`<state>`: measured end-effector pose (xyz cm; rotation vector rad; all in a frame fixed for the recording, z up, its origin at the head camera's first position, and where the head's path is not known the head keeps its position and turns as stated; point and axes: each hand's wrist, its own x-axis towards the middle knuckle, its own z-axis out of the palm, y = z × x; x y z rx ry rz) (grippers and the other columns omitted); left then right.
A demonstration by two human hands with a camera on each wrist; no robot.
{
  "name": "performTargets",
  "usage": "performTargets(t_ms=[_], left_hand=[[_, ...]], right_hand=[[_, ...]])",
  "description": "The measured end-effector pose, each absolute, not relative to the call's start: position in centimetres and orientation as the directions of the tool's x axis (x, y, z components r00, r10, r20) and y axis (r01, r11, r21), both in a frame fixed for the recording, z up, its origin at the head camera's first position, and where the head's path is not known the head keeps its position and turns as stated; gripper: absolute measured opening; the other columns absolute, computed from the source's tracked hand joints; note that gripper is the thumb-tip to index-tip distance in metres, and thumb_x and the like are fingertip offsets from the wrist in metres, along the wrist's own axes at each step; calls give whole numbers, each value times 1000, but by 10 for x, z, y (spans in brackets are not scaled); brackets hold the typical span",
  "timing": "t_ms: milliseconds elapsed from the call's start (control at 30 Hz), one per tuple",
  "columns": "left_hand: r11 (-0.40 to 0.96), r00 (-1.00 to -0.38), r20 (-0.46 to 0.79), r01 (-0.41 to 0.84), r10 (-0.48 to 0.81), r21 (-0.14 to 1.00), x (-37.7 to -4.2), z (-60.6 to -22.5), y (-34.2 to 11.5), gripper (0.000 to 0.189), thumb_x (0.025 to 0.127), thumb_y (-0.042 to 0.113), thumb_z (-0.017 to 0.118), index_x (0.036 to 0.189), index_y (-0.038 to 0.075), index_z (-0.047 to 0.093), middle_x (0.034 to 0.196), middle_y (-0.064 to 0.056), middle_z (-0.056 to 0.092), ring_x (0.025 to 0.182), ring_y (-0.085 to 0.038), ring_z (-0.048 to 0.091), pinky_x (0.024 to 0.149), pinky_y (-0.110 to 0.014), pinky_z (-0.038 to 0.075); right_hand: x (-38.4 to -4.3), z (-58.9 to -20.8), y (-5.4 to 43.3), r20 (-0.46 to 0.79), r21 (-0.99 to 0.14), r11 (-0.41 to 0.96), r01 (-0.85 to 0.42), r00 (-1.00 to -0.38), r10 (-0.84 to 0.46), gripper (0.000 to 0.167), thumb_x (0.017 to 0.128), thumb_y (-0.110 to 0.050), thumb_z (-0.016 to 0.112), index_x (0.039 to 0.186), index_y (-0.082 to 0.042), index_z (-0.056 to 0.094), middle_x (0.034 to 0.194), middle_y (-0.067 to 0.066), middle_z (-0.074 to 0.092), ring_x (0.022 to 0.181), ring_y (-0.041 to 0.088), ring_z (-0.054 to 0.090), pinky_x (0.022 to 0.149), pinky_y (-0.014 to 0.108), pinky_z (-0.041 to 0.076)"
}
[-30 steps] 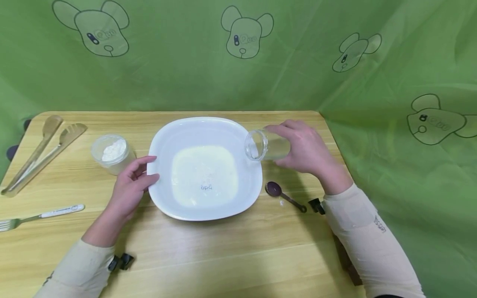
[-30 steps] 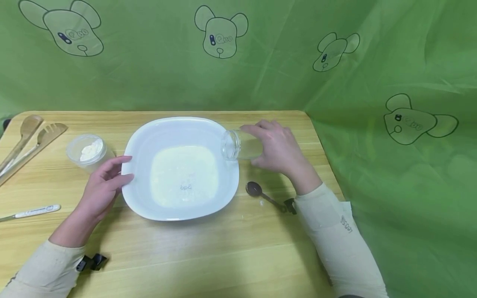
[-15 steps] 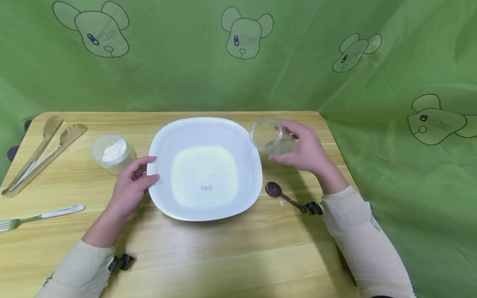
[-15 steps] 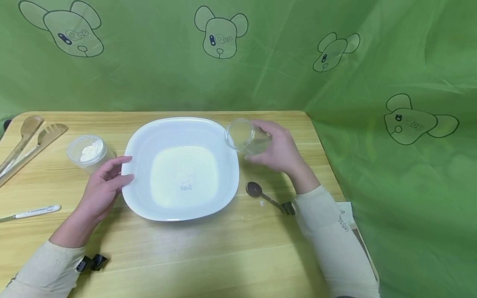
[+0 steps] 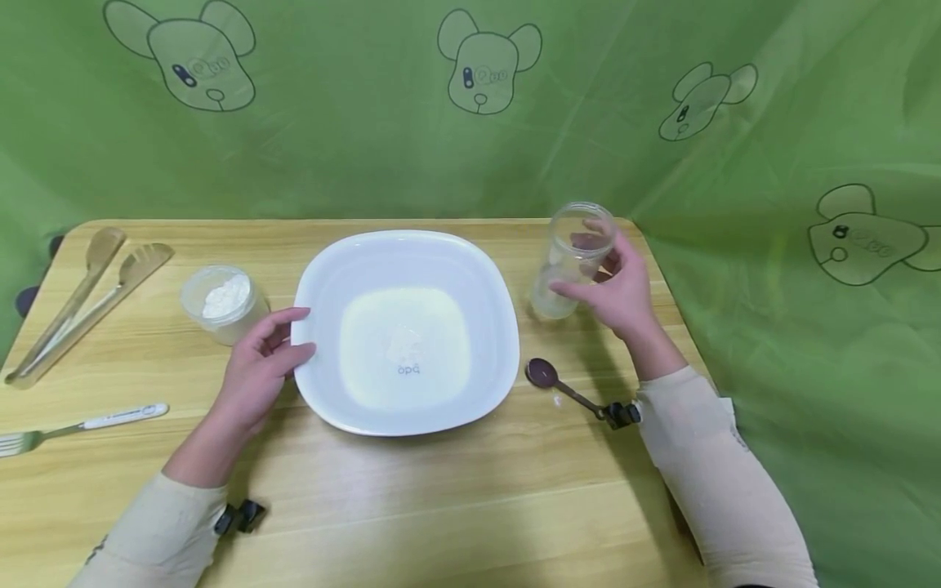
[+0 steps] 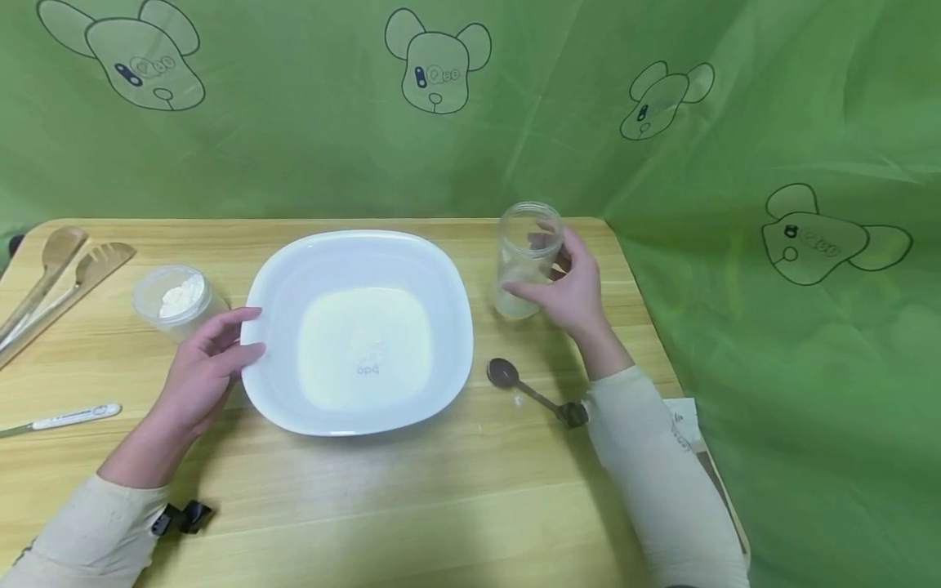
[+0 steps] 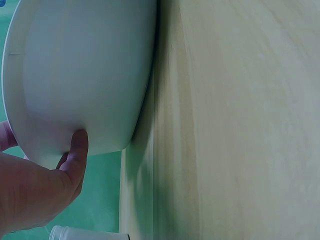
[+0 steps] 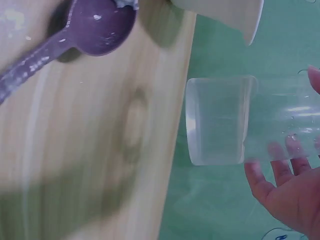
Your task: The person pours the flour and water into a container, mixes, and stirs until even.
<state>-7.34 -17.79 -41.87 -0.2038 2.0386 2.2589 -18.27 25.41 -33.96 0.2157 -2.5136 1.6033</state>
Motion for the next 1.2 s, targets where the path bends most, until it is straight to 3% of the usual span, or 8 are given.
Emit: performTargets(t_ms=[233,567,833,1200], left_hand=[[-96,-986,-168,-165,-21,982,-73,-417,-178,49,94,0,65,141,3,51,131,-23,51,109,-23,58,82,-24,56],[-95,-985,-171,-168,-18,981,-73,-417,-178,49,94,0,64,141,3,51,132,-24,51,111,-24,59,81,-24,56],[-84,-985,-172,-170,-19,982,-73,-415,-177,49,95,1,65,141,4,51,132,-23,51,109,-22,59,81,-24,56],[-125,-987,-155,-150,-31,981,-72,-416,-175,46,93,-3,64,138,3,54,124,-15,56,104,-20,60,79,-24,56]], right_hand=[[-200,-370,275,188,-933,317,-171,-982,23,88,66,6,90,141,-18,52,133,10,60,117,29,55,98,46,49],[-207,-392,288,135,-954,281,-108,-988,77,89,67,9,88,143,-15,49,133,11,58,122,30,54,103,50,45],[-207,-406,295,127,-964,245,-100,-987,97,89,67,10,88,143,-14,48,131,15,58,124,42,50,100,43,49],[-204,-410,298,74,-971,231,-53,-994,80,97,70,7,88,150,-21,40,136,16,53,128,39,47,105,51,43]])
